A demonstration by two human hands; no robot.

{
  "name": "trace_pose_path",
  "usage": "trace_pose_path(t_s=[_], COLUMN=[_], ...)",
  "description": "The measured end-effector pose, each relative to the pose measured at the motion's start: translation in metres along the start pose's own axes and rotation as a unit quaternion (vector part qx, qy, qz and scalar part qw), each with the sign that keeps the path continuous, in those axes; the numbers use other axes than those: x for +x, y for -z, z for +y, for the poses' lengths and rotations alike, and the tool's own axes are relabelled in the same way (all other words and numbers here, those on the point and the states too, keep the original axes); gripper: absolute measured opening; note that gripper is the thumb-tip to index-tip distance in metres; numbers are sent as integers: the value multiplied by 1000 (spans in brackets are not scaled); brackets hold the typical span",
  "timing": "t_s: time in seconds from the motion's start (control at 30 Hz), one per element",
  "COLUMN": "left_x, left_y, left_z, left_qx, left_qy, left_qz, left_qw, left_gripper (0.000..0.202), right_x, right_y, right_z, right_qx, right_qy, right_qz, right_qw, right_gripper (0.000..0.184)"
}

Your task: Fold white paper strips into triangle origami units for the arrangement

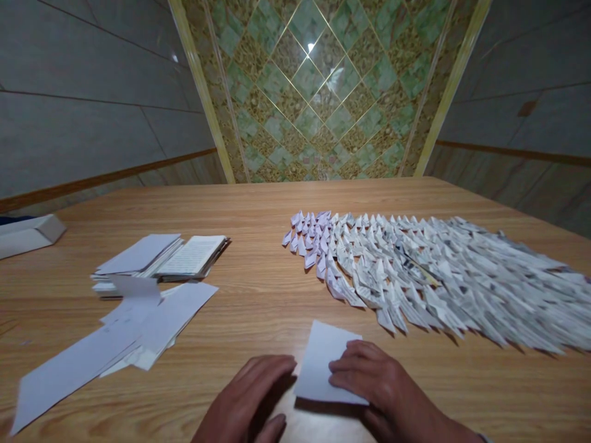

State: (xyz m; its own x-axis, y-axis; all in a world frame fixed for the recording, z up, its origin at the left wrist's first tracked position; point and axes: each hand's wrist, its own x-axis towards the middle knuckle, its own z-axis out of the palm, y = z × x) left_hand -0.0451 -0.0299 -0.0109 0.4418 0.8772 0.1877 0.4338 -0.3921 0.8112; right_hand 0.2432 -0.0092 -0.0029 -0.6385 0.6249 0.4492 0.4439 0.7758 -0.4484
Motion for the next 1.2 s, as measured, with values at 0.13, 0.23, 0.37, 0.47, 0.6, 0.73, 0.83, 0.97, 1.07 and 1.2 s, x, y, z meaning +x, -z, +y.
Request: trace_pose_path(t_s=[0.13, 0.23, 0.37, 0.47, 0.6, 0.73, 0.83, 0.97, 1.07, 1.2], left_x=[25, 44, 52, 50, 51, 55, 58, 63, 66, 68], left_y=[2, -6, -12, -13, -13, -15, -18, -23, -26, -28], left_z=[12, 23, 23, 15, 13, 17, 18, 14, 9, 4], left_qx=[137, 166, 189, 193, 177, 166, 168, 173, 180, 201], left_qy=[-105, -67, -81, -124, -160, -155, -124, -94, -92, -103], left_qz=[-36, -88, -89, -72, -75, -78, -56, 18, 53, 48], left_qw=[984, 980, 975, 971, 968, 971, 976, 980, 978, 973], left_gripper=[68, 39, 29, 24, 24, 14, 10, 9, 24, 59], right_x=[5, 8, 4, -1, -3, 2, 3, 2, 1, 2], right_y=[12, 23, 36, 39, 40, 40, 35, 20, 11, 4], right_z=[-6, -10, -6, -2, 0, -1, 0, 4, 6, 6], right_qx=[32, 13, -9, -9, 32, 61, 76, 28, -20, -68], right_qy=[-17, -21, -55, -87, -116, -143, -192, -256, -282, -302], right_qz=[-31, -62, -101, -96, -107, -100, -73, -18, 9, 26], right_qw=[999, 998, 993, 992, 987, 983, 976, 966, 959, 951], right_gripper=[31, 22, 21, 23, 21, 6, 9, 21, 21, 22])
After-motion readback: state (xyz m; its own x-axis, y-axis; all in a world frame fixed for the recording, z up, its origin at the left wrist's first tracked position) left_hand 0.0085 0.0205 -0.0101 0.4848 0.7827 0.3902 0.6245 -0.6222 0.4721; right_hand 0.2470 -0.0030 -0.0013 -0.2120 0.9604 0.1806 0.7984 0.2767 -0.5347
